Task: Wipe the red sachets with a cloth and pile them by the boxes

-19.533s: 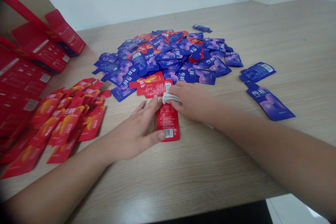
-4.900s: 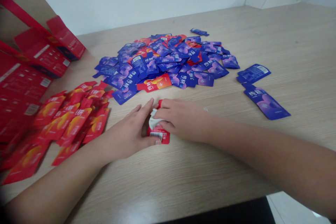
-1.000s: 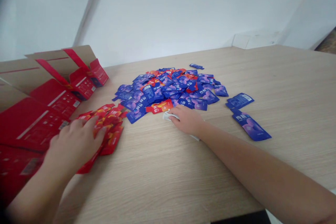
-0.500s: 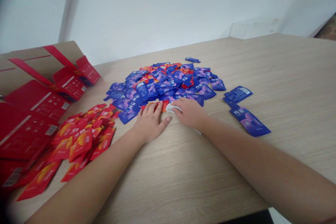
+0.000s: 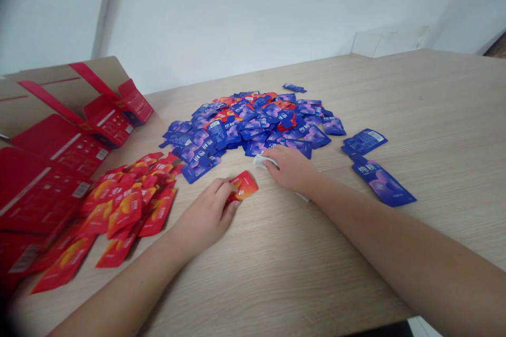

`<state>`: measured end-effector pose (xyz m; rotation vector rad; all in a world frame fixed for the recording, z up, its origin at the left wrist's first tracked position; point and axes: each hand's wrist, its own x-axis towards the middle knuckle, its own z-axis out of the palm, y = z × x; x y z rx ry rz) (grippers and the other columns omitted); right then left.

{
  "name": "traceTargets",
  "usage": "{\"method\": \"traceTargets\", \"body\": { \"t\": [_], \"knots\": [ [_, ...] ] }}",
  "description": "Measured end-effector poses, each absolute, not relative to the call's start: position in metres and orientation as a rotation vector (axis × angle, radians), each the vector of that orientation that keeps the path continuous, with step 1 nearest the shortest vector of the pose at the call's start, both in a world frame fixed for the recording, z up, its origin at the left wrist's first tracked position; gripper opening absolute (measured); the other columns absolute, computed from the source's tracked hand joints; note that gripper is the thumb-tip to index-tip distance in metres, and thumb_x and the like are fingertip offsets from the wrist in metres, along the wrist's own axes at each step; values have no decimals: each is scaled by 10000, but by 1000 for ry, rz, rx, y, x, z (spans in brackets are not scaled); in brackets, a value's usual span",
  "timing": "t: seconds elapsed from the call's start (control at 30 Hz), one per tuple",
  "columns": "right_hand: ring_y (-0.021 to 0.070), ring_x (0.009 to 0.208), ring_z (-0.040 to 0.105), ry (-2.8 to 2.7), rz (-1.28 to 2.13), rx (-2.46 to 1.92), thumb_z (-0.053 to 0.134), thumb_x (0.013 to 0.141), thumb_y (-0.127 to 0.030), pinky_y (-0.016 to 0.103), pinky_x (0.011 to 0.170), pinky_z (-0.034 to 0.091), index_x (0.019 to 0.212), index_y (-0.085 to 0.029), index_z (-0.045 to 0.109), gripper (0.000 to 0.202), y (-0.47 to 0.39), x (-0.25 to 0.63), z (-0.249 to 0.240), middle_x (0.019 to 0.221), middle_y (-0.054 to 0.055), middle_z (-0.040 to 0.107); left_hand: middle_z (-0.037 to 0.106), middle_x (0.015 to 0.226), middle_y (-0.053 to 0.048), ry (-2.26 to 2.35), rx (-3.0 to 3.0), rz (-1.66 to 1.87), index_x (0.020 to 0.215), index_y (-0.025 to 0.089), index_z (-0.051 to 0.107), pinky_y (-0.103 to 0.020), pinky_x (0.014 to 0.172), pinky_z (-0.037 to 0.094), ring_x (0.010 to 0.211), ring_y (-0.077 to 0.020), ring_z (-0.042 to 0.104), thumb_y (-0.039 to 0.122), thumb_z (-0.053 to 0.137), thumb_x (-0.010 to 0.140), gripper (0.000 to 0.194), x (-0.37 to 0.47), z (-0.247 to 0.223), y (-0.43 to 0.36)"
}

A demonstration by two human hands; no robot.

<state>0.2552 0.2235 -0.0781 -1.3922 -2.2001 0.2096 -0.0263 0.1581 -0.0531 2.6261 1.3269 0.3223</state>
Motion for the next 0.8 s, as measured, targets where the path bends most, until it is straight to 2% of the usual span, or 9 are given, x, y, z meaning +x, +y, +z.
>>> {"method": "traceTargets", "body": {
  "t": [0.1,0.17,0.2,0.3,0.37,0.5,0.57,0.7,0.8],
  "knots": [
    [312,1177,732,-2201,218,-1375,606,1069,-308,476,1035,571,1269,-212,764,273,224,256,-80,1264,128,798,666,1496,-112,1212,2675,305,1492,246,599,-584,1308,396,1475,-293,585,165,529,1027,478,-34,-42,158],
    [309,1173,735,-2195,224,-1374,610,1064,-315,483,1037,575,1259,-233,765,262,224,256,-80,1264,117,801,681,1507,-56,1172,2733,274,1463,310,652,-680,1350,248,1586,-325,469,116,536,974,539,-35,-33,156],
    [311,1170,736,-2189,226,-1377,609,1064,-320,488,1035,578,1257,-240,765,261,223,256,-80,1262,115,802,699,1480,-35,1187,2745,274,1387,328,706,-678,1346,248,1584,-331,467,120,545,966,496,-35,-29,155],
    [319,1180,734,-2177,232,-1384,603,1066,-331,500,1034,582,1260,-237,763,269,222,257,-80,1267,121,800,744,1354,-62,1394,2669,360,1185,281,773,-551,1232,458,1358,-302,646,255,508,1068,291,-34,-25,156],
    [321,1174,737,-2175,236,-1388,604,1062,-326,499,1029,585,1261,-225,764,275,222,257,-81,1263,128,800,735,1349,-118,1593,2570,444,1240,222,750,-515,1171,515,1283,-302,680,358,387,1147,398,-35,-31,162],
    [325,1178,737,-2181,244,-1399,605,1060,-328,496,1027,584,1269,-228,763,281,223,257,-82,1273,131,797,485,1663,-306,1941,2348,509,1607,48,505,-628,1280,380,1601,-439,429,495,339,1158,655,-45,-52,190],
    [325,1185,734,-2190,250,-1402,604,1064,-335,492,1032,581,1273,-226,760,283,224,257,-82,1278,130,794,358,1719,-378,2065,2226,486,1688,15,385,-697,1268,352,1642,-514,334,578,349,1139,788,-49,-59,207],
    [323,1169,737,-2204,270,-1405,602,1065,-322,485,1025,577,1280,-210,754,286,224,257,-81,1275,136,789,239,1780,-364,2235,2062,471,1771,110,245,-744,1261,314,1661,-538,270,674,291,1119,863,-49,-60,248],
    [330,1166,737,-2204,285,-1408,596,1071,-312,494,1020,575,1287,-205,754,288,223,256,-80,1275,142,787,230,1806,-314,2286,1985,420,1769,198,306,-766,1253,308,1645,-566,283,755,303,1078,888,-43,-59,281]
  ]
}}
